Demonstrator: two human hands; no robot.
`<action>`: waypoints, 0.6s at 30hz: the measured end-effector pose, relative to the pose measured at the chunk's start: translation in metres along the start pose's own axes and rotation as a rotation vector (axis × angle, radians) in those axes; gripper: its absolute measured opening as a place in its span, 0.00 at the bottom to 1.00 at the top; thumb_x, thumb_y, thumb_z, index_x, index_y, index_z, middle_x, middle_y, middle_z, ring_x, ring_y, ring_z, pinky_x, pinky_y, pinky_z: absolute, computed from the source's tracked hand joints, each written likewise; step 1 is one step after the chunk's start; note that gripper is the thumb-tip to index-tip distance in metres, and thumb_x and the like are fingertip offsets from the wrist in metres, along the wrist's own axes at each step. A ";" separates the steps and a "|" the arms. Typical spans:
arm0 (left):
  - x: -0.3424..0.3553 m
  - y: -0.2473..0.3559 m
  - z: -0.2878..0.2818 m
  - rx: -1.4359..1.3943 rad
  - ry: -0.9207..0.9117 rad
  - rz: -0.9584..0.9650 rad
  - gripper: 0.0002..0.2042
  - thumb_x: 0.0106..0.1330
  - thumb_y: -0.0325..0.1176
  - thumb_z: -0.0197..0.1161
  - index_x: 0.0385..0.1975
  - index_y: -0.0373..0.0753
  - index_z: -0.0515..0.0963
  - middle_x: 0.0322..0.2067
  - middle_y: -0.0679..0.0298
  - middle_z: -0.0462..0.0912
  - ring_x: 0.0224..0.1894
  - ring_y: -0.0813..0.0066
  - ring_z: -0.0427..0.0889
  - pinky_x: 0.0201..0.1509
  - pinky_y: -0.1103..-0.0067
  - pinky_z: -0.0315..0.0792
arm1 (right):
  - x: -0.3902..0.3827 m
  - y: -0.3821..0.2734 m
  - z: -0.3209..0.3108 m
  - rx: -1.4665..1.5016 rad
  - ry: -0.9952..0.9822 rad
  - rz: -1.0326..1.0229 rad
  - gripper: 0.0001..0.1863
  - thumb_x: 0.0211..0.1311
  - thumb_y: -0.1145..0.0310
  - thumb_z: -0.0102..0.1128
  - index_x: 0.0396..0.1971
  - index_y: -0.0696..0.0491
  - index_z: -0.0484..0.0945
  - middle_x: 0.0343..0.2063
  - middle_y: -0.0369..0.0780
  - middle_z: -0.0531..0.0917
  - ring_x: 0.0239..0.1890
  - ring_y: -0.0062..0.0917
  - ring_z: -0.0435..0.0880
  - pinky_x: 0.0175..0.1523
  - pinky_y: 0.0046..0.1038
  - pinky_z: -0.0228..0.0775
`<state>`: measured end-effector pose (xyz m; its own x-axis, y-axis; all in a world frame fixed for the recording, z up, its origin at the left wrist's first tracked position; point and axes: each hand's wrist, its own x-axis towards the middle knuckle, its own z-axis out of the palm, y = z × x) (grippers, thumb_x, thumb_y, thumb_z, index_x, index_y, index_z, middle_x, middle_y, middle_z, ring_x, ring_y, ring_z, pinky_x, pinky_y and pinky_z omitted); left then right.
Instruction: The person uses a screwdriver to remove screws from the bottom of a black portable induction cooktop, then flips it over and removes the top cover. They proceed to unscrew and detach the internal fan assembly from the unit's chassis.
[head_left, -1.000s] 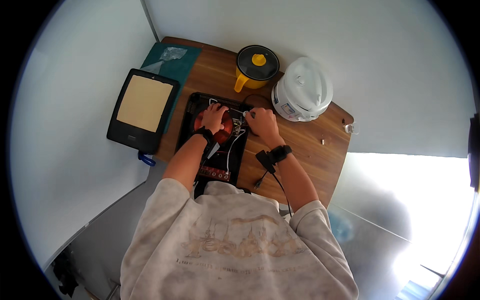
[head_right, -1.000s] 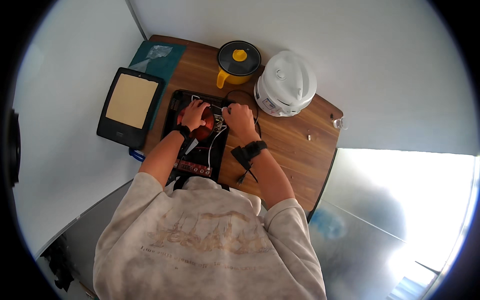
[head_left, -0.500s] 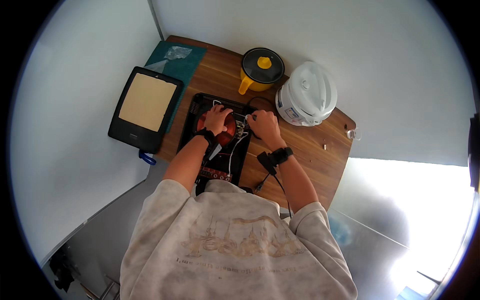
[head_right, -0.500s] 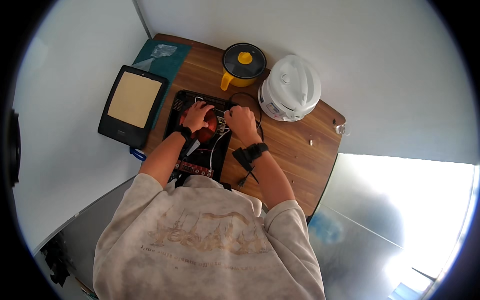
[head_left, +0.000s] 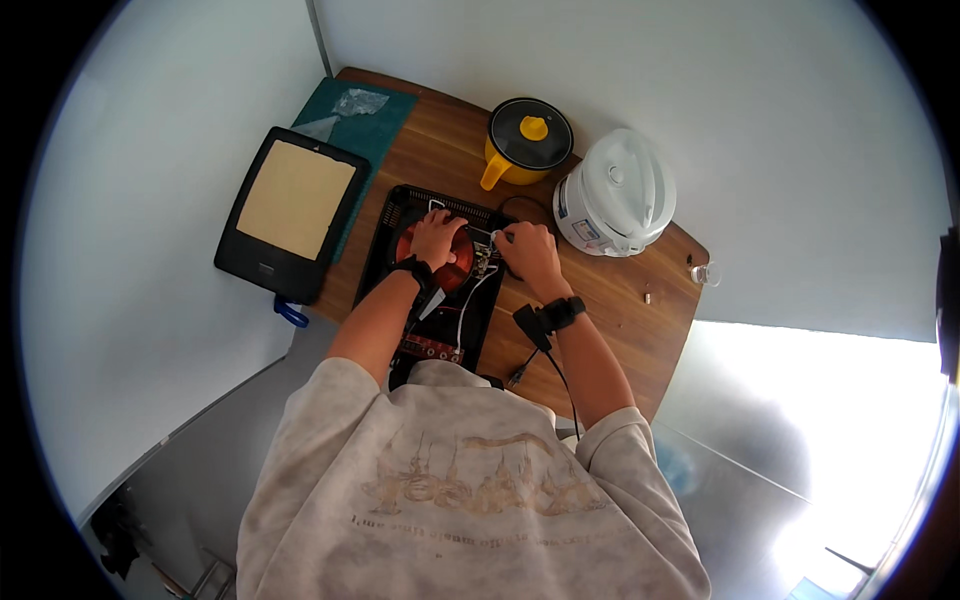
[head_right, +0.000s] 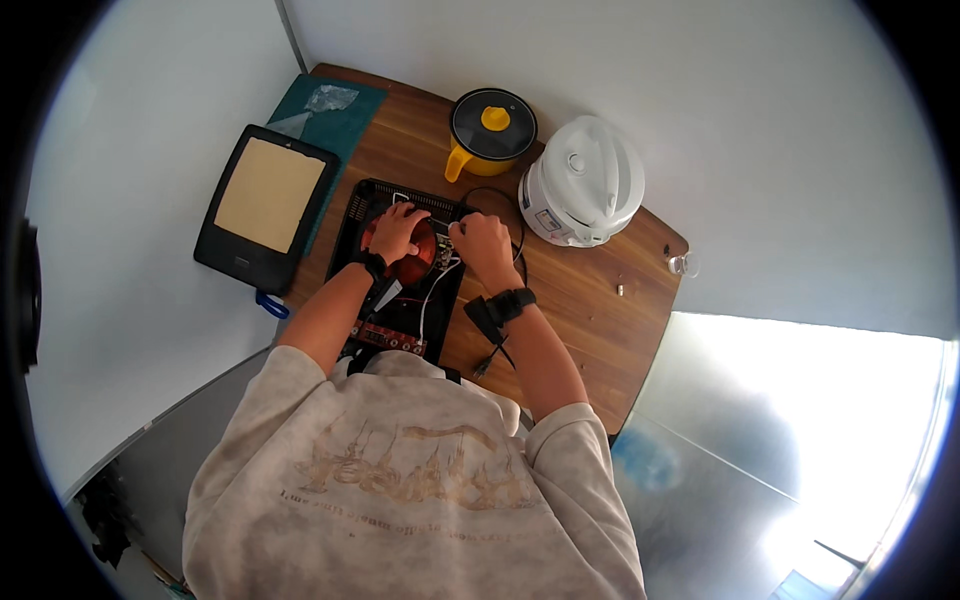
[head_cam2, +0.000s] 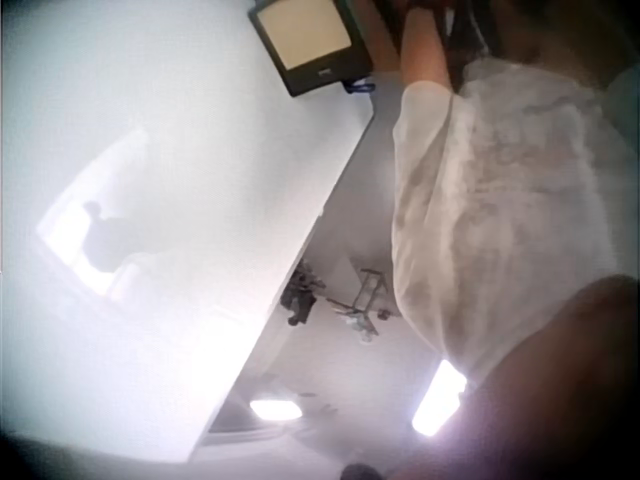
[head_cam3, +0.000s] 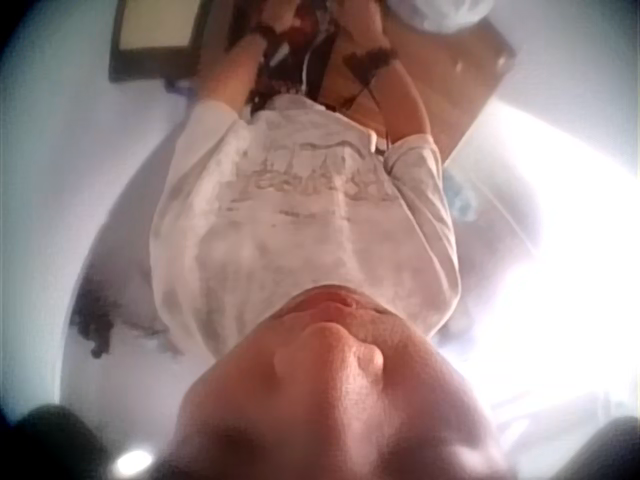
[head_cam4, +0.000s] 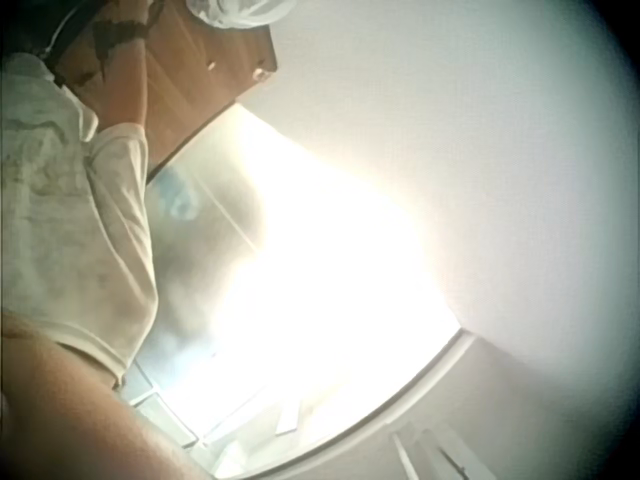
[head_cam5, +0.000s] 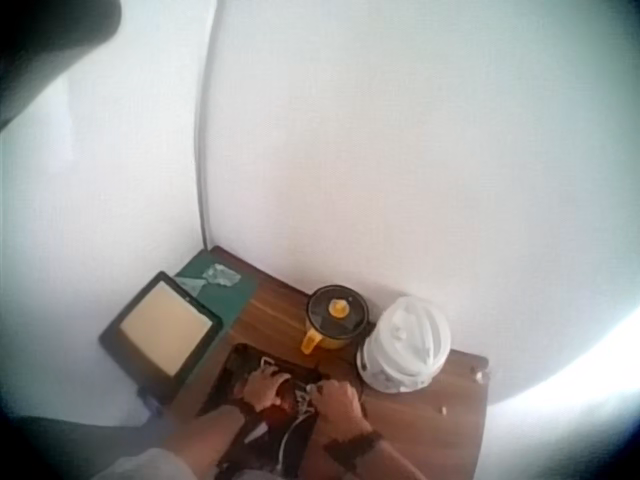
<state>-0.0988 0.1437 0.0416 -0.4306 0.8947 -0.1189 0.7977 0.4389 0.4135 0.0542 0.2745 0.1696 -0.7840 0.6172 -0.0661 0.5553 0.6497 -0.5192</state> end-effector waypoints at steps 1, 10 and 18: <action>0.001 0.003 -0.004 -0.018 -0.019 0.003 0.39 0.39 0.30 0.78 0.58 0.52 0.71 0.59 0.56 0.69 0.64 0.51 0.63 0.65 0.59 0.64 | 0.002 0.001 0.000 -0.009 -0.004 -0.023 0.15 0.56 0.59 0.60 0.25 0.56 0.85 0.24 0.53 0.83 0.30 0.49 0.83 0.40 0.44 0.78; -0.001 0.005 -0.007 -0.016 -0.010 -0.006 0.40 0.38 0.29 0.78 0.59 0.49 0.70 0.58 0.56 0.69 0.64 0.51 0.64 0.67 0.60 0.63 | 0.031 -0.014 -0.011 -0.241 -0.088 -0.202 0.09 0.51 0.67 0.61 0.24 0.57 0.83 0.24 0.49 0.83 0.30 0.45 0.85 0.37 0.41 0.79; -0.002 0.004 -0.004 -0.024 -0.016 -0.032 0.42 0.38 0.30 0.79 0.60 0.42 0.68 0.60 0.56 0.68 0.65 0.51 0.64 0.69 0.63 0.61 | 0.048 -0.047 -0.018 -0.564 -0.183 -0.265 0.05 0.51 0.70 0.63 0.26 0.52 0.85 0.30 0.44 0.85 0.37 0.38 0.86 0.37 0.34 0.80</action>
<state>-0.0968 0.1432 0.0470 -0.4492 0.8813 -0.1468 0.7733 0.4658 0.4303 -0.0053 0.2814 0.2060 -0.9213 0.3510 -0.1672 0.3582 0.9335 -0.0143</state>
